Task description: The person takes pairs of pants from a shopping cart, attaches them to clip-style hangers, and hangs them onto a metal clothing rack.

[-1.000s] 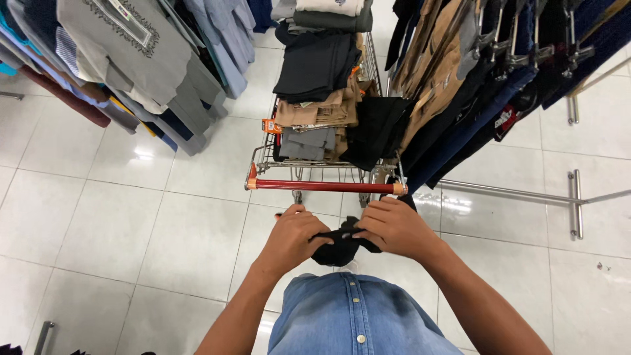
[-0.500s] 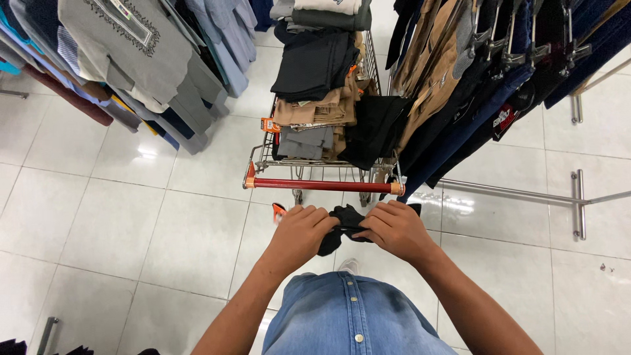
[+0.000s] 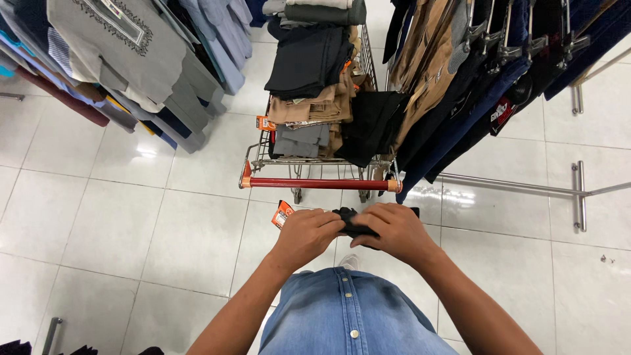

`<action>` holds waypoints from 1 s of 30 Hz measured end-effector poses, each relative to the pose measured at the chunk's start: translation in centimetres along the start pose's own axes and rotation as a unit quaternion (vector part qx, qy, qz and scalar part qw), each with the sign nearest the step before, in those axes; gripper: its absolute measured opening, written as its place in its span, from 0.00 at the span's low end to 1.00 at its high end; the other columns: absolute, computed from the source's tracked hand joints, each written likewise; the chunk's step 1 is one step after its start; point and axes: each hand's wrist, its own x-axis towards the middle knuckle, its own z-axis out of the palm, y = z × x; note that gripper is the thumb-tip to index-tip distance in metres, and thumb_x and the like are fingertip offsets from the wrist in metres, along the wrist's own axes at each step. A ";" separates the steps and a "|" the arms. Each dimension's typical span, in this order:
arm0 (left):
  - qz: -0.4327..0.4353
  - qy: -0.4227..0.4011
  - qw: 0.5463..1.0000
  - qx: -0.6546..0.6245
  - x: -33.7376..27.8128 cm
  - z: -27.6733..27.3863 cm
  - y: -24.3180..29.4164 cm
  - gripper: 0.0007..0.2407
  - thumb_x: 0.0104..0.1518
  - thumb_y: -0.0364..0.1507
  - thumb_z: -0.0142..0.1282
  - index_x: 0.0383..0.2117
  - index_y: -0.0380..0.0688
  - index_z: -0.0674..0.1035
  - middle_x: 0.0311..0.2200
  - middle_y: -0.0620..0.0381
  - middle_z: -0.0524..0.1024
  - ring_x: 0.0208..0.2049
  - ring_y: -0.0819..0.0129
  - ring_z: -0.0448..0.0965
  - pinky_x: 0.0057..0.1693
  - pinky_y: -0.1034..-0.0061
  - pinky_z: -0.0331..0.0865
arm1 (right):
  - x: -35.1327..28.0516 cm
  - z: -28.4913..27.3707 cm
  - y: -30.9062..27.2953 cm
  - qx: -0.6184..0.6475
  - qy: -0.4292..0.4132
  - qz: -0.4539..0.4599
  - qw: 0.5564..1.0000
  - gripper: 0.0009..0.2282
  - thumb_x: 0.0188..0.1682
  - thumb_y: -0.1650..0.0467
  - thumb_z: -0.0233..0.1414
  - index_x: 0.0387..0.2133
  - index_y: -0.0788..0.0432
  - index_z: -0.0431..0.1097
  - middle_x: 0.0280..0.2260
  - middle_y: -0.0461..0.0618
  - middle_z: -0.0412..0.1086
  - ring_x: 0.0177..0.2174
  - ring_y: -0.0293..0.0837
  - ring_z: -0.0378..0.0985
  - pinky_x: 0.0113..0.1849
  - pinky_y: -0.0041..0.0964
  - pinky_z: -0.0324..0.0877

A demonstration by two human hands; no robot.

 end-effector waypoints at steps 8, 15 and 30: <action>0.040 -0.021 0.999 0.010 -1.7 1.1 -0.1 0.03 0.63 0.33 0.56 0.36 0.53 0.80 0.24 0.60 0.78 0.26 0.64 0.78 0.32 0.72 0.70 | -4.5 3.9 1.6 -0.022 -0.080 -0.021 0.996 0.07 0.52 0.63 0.55 0.30 0.51 0.69 0.28 0.45 0.71 0.32 0.48 0.77 0.32 0.43 0.71; 0.007 -0.107 0.993 -0.039 -1.9 1.2 -0.2 0.11 0.57 0.37 0.64 0.38 0.46 0.79 0.24 0.59 0.80 0.24 0.57 0.79 0.26 0.61 0.66 | -2.3 2.4 -0.6 0.052 -0.093 -0.003 0.994 0.12 0.57 0.62 0.50 0.28 0.55 0.64 0.22 0.47 0.67 0.20 0.49 0.71 0.22 0.46 0.64; -0.112 -0.233 0.963 0.068 -2.5 4.5 -6.0 0.14 0.60 0.47 0.57 0.33 0.54 0.71 0.14 0.55 0.76 0.18 0.42 0.78 0.21 0.52 0.62 | 0.0 7.0 4.7 0.024 -0.167 0.011 0.986 0.13 0.53 0.64 0.59 0.27 0.54 0.62 0.29 0.46 0.61 0.26 0.47 0.70 0.18 0.43 0.61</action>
